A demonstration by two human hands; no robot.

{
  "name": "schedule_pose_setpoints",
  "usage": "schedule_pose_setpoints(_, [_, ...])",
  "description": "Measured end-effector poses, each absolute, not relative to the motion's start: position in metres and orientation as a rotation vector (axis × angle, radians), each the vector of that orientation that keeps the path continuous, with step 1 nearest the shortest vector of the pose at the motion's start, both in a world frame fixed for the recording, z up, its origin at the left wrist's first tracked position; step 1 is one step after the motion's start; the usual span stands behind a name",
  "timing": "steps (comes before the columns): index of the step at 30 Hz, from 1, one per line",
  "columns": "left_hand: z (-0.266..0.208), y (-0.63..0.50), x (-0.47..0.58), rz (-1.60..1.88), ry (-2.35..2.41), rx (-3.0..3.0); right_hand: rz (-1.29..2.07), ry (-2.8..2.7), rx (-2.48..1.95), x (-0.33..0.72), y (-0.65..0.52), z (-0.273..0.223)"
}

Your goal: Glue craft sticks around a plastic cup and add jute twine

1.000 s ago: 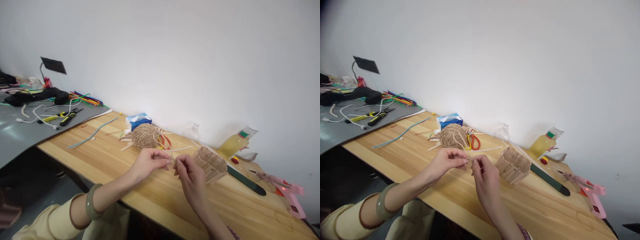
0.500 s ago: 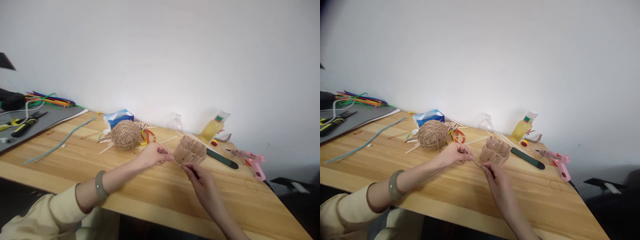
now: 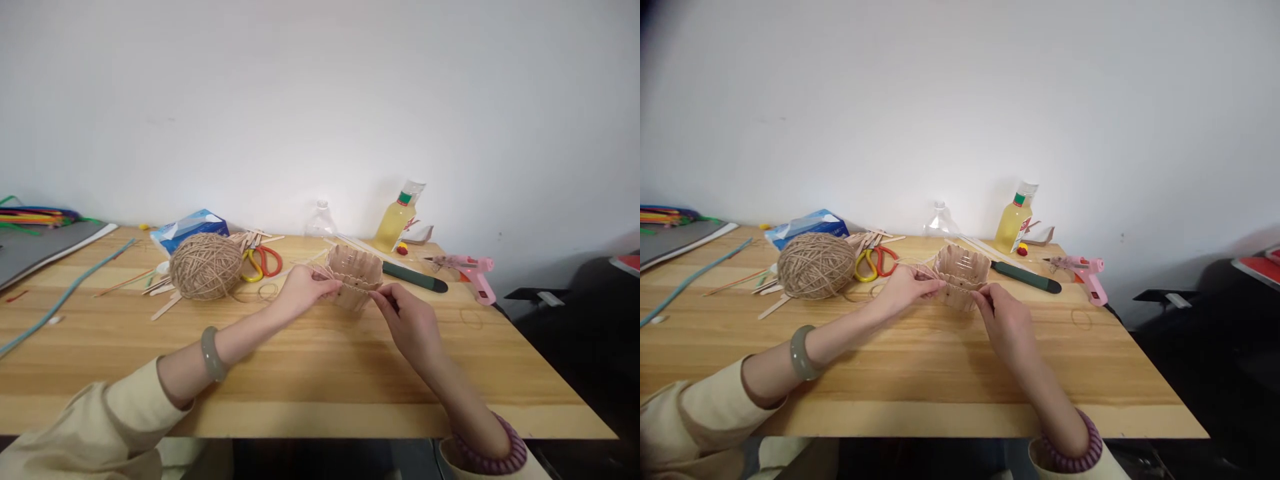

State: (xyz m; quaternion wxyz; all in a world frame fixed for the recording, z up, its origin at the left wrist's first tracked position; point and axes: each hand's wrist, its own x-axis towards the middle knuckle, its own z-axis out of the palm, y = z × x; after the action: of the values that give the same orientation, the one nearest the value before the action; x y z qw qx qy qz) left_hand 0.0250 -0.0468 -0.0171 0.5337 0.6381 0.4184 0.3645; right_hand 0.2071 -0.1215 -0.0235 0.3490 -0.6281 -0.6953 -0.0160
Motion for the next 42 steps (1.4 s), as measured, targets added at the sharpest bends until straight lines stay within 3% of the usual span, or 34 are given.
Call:
schedule_pose_setpoints(8, [-0.027,-0.050,0.027,1.070,1.085,1.606,-0.519,-1.940,-1.526,0.207,-0.120,-0.026])
schedule_pose_setpoints(14, [-0.022,-0.052,0.026,1.046,1.091,1.636,-0.465,-1.921,-1.556,0.207,-0.118,-0.024])
schedule_pose_setpoints(23, [-0.014,-0.037,0.018,0.796,0.930,1.769,-0.114,-1.827,-1.661,0.208,-0.115,-0.019])
schedule_pose_setpoints(30, [-0.005,-0.022,0.014,0.667,0.854,1.942,-0.360,-2.006,-1.463,0.219,-0.109,-0.019])
schedule_pose_setpoints(35, [0.000,-0.021,0.016,0.630,0.835,1.963,-0.348,-2.086,-1.438,0.224,-0.103,-0.015])
schedule_pose_setpoints(42, [0.004,-0.020,0.009,0.744,0.826,2.283,-0.568,-2.097,-1.445,0.226,-0.102,-0.008])
